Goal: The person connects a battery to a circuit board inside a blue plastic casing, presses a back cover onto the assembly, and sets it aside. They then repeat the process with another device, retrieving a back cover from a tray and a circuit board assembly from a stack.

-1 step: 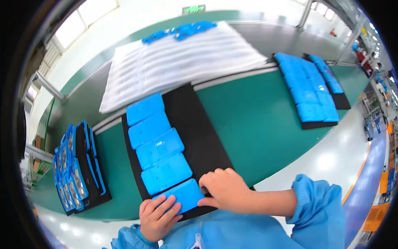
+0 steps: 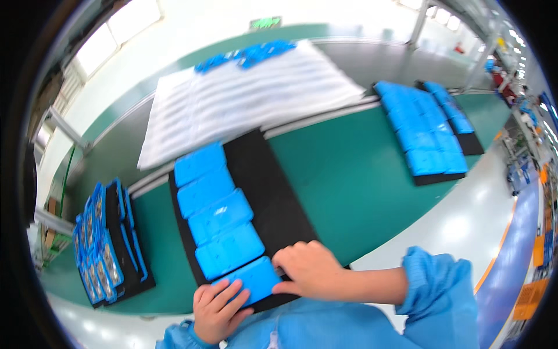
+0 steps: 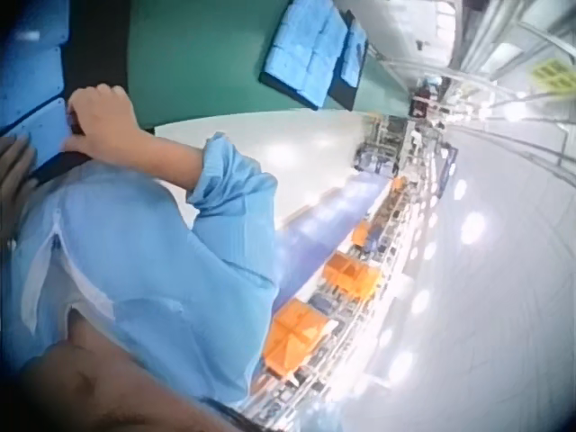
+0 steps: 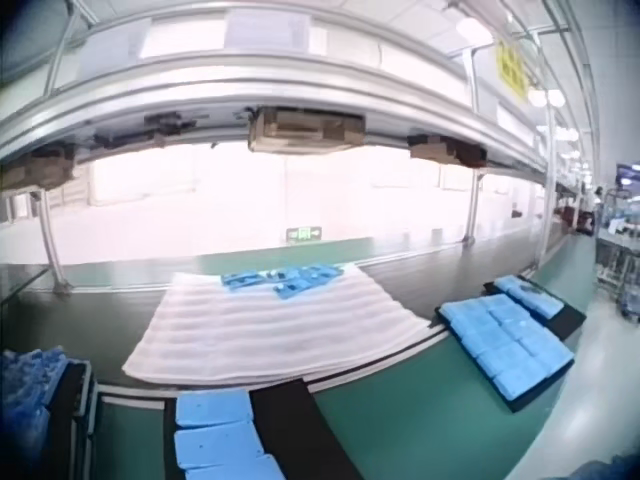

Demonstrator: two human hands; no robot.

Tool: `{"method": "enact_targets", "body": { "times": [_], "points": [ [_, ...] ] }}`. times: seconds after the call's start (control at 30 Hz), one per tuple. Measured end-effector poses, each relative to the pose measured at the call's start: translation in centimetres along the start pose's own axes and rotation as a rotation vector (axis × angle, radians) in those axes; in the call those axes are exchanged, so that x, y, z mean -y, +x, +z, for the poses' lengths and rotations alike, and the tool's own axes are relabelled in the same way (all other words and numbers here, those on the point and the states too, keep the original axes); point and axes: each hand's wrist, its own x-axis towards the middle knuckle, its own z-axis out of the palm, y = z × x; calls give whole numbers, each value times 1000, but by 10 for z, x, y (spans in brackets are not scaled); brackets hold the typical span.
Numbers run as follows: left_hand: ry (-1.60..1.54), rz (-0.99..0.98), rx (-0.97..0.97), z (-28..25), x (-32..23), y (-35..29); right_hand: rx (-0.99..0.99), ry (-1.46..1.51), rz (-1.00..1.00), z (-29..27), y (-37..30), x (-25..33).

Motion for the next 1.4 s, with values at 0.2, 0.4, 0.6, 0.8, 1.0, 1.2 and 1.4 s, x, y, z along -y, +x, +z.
{"method": "enact_targets", "body": {
  "times": [0.2, 0.4, 0.6, 0.8, 1.0, 1.2, 1.4],
  "points": [
    [-500, -680, -199, -20, 14, -50, -566, 5, 236, -25, 40, -31],
    [-1239, -1178, -219, -27, 39, -27, -544, 163, 391, -10, 62, -66],
    [-1127, -1054, -4, -31, 45, -5, -408, 316, 479, -10, 59, -72],
    [-1145, -930, -48, -31, 21, 8, -584, 643, 454, -17, 23, -65],
    [-1249, -813, -30, -27, 1, 65, -815, 585, 406, -63, -15, -90],
    [-1130, -643, 75, 2, -3, 148, -851, 344, 546, -116, -42, -152],
    [-910, -326, 20, 85, -31, 251, -872, -10, 772, -176, -88, -236]
  ]
}}
